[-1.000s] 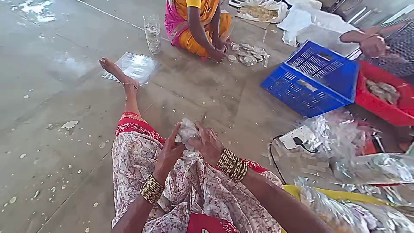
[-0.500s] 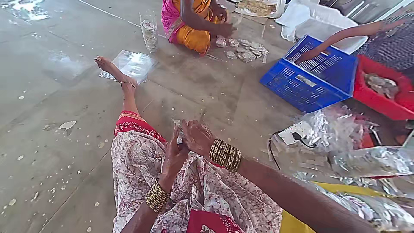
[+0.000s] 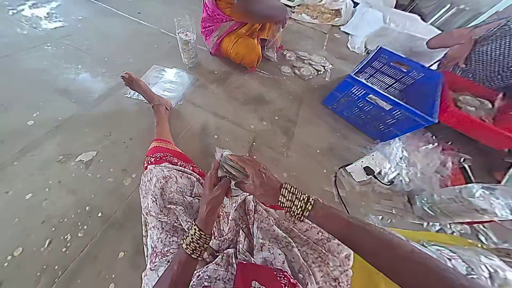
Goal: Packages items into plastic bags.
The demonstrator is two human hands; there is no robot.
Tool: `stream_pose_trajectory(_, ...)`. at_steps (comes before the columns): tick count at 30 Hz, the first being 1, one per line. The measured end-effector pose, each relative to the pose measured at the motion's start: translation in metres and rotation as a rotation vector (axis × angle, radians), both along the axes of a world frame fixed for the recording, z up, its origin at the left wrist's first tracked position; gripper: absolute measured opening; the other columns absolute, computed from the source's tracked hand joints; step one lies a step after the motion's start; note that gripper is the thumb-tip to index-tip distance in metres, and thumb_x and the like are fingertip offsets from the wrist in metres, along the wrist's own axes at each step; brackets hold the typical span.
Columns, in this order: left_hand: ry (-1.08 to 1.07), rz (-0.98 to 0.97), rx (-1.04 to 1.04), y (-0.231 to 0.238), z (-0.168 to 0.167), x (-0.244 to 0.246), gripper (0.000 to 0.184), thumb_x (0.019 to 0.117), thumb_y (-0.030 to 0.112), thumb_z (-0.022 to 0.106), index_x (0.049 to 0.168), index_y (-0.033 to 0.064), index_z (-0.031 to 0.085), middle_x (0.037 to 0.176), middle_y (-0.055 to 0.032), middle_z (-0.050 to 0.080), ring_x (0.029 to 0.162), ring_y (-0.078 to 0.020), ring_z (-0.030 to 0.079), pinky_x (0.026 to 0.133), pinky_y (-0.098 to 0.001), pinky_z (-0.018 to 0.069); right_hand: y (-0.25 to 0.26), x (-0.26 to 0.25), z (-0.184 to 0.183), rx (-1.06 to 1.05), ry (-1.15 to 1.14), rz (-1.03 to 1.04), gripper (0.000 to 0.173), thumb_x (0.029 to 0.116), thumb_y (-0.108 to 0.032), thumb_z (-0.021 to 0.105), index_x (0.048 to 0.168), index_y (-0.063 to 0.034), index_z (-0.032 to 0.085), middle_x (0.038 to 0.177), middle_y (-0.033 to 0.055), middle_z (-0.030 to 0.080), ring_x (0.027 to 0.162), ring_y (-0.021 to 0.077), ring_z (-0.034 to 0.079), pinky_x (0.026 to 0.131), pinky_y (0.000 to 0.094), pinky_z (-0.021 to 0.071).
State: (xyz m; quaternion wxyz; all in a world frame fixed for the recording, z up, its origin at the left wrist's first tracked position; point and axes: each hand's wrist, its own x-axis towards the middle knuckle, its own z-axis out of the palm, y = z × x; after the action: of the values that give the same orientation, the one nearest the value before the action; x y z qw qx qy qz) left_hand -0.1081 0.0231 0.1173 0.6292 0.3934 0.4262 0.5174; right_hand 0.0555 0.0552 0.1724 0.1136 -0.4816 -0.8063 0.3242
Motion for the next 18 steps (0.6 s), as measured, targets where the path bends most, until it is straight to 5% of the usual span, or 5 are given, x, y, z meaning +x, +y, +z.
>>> stream_pose_trajectory(3,0.09,-0.041,0.035,0.002,0.001,0.002,0.075,0.0872,-0.005,0.05,0.157,-0.0016,0.025,0.093,-0.0071,0.066,0.049,-0.0063,0.053,0.045,-0.0211,0.0469,-0.006,0.012,-0.026,0.272,0.043,0.078,0.065,0.0922,-0.019,0.068,0.152,-0.0028,0.048,0.153,0.0128,0.053,0.145,0.0304,0.046,0.122,0.0457,0.0334)
stream_pose_trajectory(6,0.175,-0.087,0.114,0.005,0.002,0.0,0.077,0.0887,-0.007,0.051,0.16,0.0036,0.026,0.146,-0.0111,0.053,0.05,-0.0038,0.05,0.045,-0.0223,0.0472,-0.004,0.012,-0.024,0.381,-0.105,0.212,0.067,0.0858,-0.011,0.071,0.15,-0.0062,0.052,0.152,0.0152,0.054,0.139,0.0357,0.052,0.111,0.0531,0.0428)
stream_pose_trajectory(8,0.203,-0.113,0.116,0.006,0.003,-0.001,0.076,0.0869,-0.01,0.048,0.159,0.0041,0.03,0.16,-0.0113,0.039,0.049,-0.0013,0.048,0.045,-0.0215,0.0463,0.0,0.007,-0.016,0.379,-0.241,0.318,0.061,0.0895,-0.008,0.067,0.148,-0.0043,0.052,0.15,0.0183,0.055,0.137,0.0367,0.054,0.11,0.0517,0.0435)
stream_pose_trajectory(13,0.162,-0.13,0.099,0.006,0.009,0.007,0.075,0.0879,-0.01,0.05,0.159,0.005,0.031,0.149,-0.009,0.051,0.049,-0.0022,0.05,0.044,-0.0205,0.0465,0.027,-0.019,0.013,0.083,-0.569,0.491,0.029,0.098,0.003,0.053,0.126,0.0091,0.059,0.125,0.0292,0.062,0.123,0.0465,0.056,0.1,0.0557,0.0442)
stream_pose_trajectory(18,0.155,-0.118,0.111,0.012,0.007,0.006,0.078,0.0848,-0.01,0.047,0.159,0.0047,0.028,0.143,-0.0091,0.056,0.048,-0.0013,0.046,0.043,-0.0202,0.0437,0.035,-0.024,-0.004,0.03,-0.563,0.372,0.047,0.093,-0.009,0.066,0.135,0.0071,0.055,0.141,0.0284,0.054,0.137,0.047,0.045,0.109,0.0648,0.0337)
